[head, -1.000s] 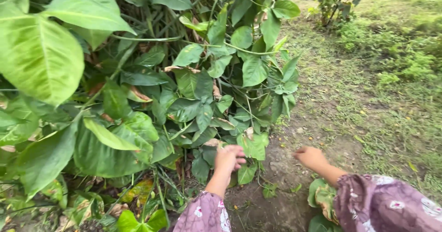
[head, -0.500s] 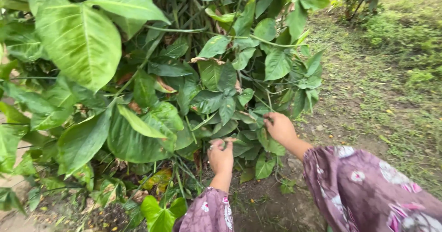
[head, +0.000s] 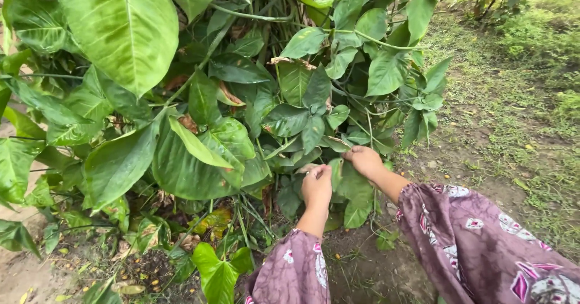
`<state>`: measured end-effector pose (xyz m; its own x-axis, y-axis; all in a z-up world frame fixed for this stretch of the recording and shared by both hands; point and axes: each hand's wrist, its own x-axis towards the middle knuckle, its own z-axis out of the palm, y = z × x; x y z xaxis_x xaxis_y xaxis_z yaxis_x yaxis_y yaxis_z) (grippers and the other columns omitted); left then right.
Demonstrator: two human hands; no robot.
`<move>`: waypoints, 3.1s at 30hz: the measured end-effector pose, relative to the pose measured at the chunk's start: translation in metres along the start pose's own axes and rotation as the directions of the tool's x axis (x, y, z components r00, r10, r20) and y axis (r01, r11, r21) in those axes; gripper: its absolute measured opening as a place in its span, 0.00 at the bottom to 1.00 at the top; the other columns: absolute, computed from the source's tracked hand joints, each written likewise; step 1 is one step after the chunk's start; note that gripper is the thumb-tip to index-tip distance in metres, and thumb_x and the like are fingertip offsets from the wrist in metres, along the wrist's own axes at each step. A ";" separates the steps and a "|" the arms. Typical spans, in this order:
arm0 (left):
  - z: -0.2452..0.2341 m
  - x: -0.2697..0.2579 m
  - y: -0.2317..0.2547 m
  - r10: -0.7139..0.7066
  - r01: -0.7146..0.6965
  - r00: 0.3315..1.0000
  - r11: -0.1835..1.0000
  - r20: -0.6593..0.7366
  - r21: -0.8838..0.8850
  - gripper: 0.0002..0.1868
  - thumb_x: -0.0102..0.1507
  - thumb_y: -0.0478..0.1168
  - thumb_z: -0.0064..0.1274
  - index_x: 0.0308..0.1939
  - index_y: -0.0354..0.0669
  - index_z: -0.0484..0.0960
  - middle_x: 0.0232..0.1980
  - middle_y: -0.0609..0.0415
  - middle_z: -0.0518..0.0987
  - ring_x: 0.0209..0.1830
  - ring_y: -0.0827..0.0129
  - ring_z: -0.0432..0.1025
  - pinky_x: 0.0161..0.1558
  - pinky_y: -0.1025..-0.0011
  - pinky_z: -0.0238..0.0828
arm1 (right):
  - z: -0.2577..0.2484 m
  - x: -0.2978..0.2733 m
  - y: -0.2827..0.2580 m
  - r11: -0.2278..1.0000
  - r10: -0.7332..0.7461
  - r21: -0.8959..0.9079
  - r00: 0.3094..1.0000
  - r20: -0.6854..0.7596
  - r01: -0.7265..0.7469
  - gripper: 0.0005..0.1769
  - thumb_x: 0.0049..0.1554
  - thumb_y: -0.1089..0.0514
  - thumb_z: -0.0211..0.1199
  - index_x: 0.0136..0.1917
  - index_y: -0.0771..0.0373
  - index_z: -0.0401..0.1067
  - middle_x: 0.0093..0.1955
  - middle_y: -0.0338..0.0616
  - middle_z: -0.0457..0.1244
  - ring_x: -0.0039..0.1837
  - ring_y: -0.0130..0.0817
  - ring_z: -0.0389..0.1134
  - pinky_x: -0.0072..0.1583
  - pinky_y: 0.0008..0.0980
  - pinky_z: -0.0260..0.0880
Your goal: Prune or pick leaves from a green leafy plant in an outdoor garden.
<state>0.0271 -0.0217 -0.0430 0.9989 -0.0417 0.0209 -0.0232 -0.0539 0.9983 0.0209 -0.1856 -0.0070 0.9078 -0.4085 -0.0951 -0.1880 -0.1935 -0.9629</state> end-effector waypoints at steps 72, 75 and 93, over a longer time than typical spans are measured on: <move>0.178 -0.133 -0.061 -0.445 0.514 0.421 0.835 0.790 0.197 0.23 0.66 0.36 0.52 0.65 0.38 0.68 0.57 0.48 0.79 0.45 0.61 0.80 0.45 0.66 0.82 | -0.332 -0.047 0.236 0.750 0.313 -0.443 0.853 -0.418 -0.492 0.17 0.50 0.47 0.71 0.53 0.50 0.83 0.52 0.40 0.75 0.47 0.44 0.73 0.53 0.43 0.75; 0.160 -0.120 -0.045 -0.418 0.485 0.675 0.872 0.608 0.062 0.27 0.62 0.30 0.51 0.65 0.42 0.63 0.52 0.43 0.78 0.39 0.58 0.80 0.36 0.64 0.82 | -0.273 -0.032 0.212 0.764 0.203 -0.551 0.936 -0.289 -0.336 0.18 0.49 0.44 0.72 0.53 0.48 0.84 0.54 0.38 0.73 0.54 0.36 0.75 0.58 0.36 0.73; -0.073 -0.006 0.006 0.367 -0.128 0.855 0.835 -0.367 0.536 0.35 0.49 0.35 0.64 0.60 0.40 0.73 0.61 0.40 0.71 0.63 0.46 0.64 0.62 0.52 0.62 | 0.063 -0.057 0.025 0.943 -0.333 0.009 0.941 0.066 0.333 0.24 0.67 0.48 0.51 0.72 0.58 0.67 0.60 0.51 0.70 0.60 0.44 0.69 0.64 0.36 0.68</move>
<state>0.0241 0.0512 -0.0332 0.8604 0.3105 0.4040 -0.1691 -0.5740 0.8012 -0.0118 -0.1108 -0.0419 0.9412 -0.2612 0.2145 0.1284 -0.3108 -0.9418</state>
